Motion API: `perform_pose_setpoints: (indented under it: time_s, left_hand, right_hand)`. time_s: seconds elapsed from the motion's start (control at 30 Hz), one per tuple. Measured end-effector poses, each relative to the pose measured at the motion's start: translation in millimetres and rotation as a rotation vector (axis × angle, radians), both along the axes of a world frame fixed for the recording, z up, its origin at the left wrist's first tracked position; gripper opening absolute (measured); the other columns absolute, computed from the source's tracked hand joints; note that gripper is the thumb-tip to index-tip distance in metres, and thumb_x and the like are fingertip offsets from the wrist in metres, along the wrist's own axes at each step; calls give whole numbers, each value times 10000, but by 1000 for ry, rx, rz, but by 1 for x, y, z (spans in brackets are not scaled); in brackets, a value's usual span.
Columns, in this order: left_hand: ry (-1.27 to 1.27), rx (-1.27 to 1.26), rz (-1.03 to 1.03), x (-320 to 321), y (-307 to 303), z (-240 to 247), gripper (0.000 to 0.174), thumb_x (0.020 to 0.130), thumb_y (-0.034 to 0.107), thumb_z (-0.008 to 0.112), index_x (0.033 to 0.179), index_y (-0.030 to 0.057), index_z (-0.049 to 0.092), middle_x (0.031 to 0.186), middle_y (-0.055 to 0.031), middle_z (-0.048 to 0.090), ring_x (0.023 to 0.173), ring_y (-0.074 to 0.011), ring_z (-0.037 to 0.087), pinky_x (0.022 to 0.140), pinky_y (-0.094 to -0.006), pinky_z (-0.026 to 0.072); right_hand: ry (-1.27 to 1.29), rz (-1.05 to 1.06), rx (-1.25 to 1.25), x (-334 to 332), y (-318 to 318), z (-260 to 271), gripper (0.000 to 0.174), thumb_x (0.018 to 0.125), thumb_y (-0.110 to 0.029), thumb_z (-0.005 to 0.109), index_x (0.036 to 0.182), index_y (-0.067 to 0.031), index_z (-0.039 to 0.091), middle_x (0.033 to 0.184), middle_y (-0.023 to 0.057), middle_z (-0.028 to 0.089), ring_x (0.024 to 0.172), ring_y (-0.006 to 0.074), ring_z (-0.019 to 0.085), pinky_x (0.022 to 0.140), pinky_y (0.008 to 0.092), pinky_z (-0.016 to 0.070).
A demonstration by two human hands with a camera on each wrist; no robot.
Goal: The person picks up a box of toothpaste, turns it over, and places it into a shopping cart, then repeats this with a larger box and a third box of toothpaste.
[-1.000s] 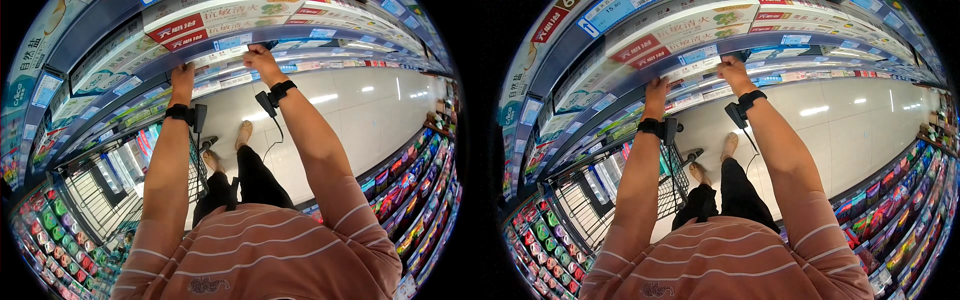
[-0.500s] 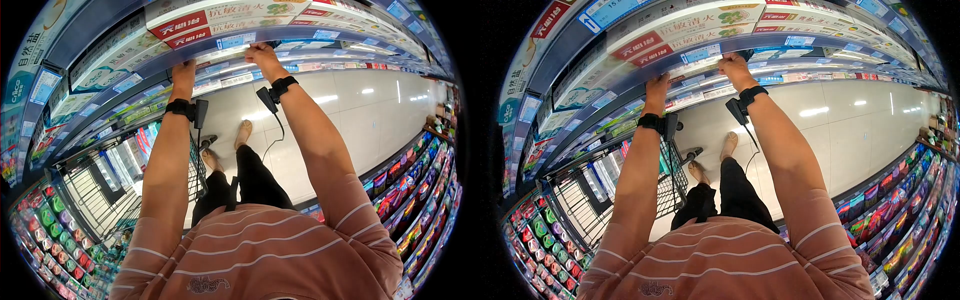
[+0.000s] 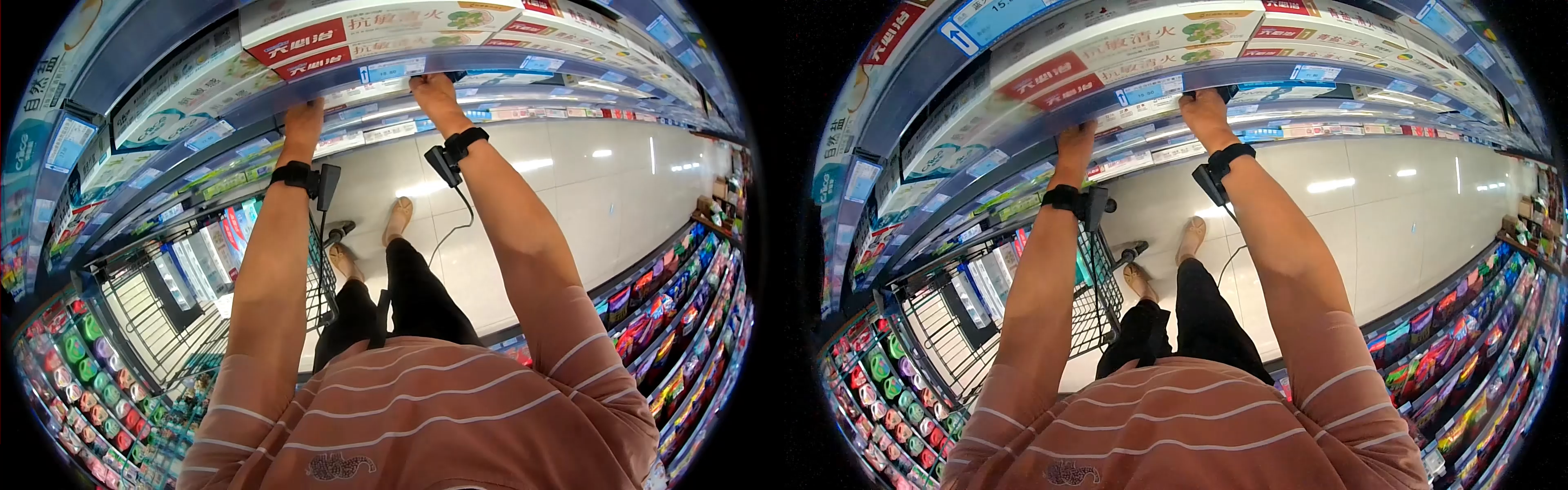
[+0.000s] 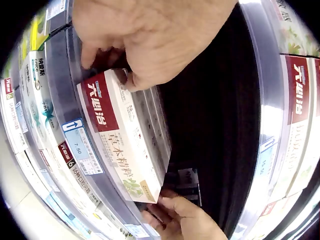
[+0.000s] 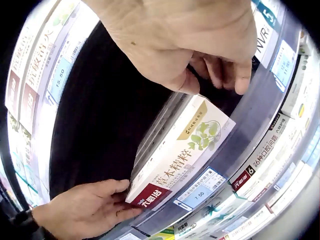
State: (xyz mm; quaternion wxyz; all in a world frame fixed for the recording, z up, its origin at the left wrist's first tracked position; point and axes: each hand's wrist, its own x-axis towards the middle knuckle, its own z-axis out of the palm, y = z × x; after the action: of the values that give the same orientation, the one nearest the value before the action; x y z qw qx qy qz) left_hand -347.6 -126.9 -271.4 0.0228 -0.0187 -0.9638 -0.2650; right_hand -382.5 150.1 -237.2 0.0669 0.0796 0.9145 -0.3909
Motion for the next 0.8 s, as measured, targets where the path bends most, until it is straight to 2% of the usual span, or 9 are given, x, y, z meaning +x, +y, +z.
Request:
perform_pose_setpoints:
  time_s: [0.17, 0.27, 0.37, 0.43, 0.47, 0.5, 0.6, 0.73, 0.8]
  left_hand:
    - [24, -321, -255, -6, 3, -5, 246, 976, 143, 478, 1097, 3, 641, 1021, -276, 681, 983, -438, 665, 874, -523, 525]
    - [-52, -39, -102, -3, 11, 12, 352, 1011, 279, 437, 1090, 11, 650, 1092, -295, 660, 1040, -468, 617, 940, -525, 465]
    - [-160, -172, -188, -8, 5, 3, 402, 1015, 319, 420, 1081, -6, 647, 1132, -315, 640, 1066, -494, 593, 946, -541, 448]
    - [-318, 8, -71, -4, 7, 14, 452, 993, 374, 463, 1122, -23, 638, 1162, -331, 628, 1127, -509, 559, 974, -524, 439]
    - [-347, 323, 178, 15, 16, 61, 506, 966, 416, 515, 1164, -36, 628, 1152, -344, 632, 1138, -511, 560, 988, -504, 443]
    - [-205, 415, 222, 16, 7, 39, 572, 934, 463, 565, 1185, -48, 622, 1138, -343, 640, 1156, -521, 550, 999, -494, 444]
    - [-62, 618, 362, 69, -19, 78, 566, 919, 405, 618, 1218, -75, 585, 1164, -291, 641, 1128, -412, 603, 976, -438, 471]
    - [3, 819, 474, 141, -100, 84, 461, 930, 338, 645, 1170, -53, 601, 1052, -160, 663, 963, -231, 630, 850, -334, 495]
    - [-15, 720, 508, 185, -156, 85, 389, 942, 324, 620, 1093, -35, 622, 962, -144, 666, 858, -205, 631, 776, -332, 503]
  right_hand:
    - [-85, 50, -38, -1, -11, 6, 319, 896, -222, 546, 1097, -9, 674, 1116, 291, 665, 1075, 464, 614, 976, 476, 481]
    - [-137, 45, -41, -1, -12, 7, 326, 903, -235, 539, 1096, -13, 680, 1114, 288, 669, 1087, 459, 614, 990, 470, 475]
    - [-62, 115, 100, -8, -2, -17, 331, 902, -242, 540, 1075, 3, 681, 1077, 280, 681, 1061, 453, 630, 975, 468, 485]
    - [131, 142, 193, -12, 3, -37, 323, 896, -249, 552, 1019, 17, 685, 1067, 273, 685, 1041, 440, 641, 952, 476, 496]
    - [99, 145, 116, -5, 4, -26, 317, 894, -254, 567, 1014, 14, 688, 1115, 271, 674, 1061, 425, 633, 951, 468, 499]
    - [65, 145, 40, 3, 4, -14, 312, 891, -258, 582, 1009, 10, 690, 1164, 269, 663, 1080, 410, 624, 949, 461, 502]
    - [90, -35, -364, 39, 4, -5, 412, 930, -217, 616, 1269, 17, 614, 1202, 175, 672, 1093, 288, 626, 983, 349, 462]
    - [-1, -124, -616, 106, -7, 17, 411, 960, -240, 639, 1281, 13, 598, 1247, 135, 641, 1157, 203, 584, 980, 331, 453]
    - [-60, -115, -678, 137, -14, 32, 389, 968, -223, 626, 1282, 3, 586, 1249, 137, 636, 1167, 216, 592, 980, 332, 464]
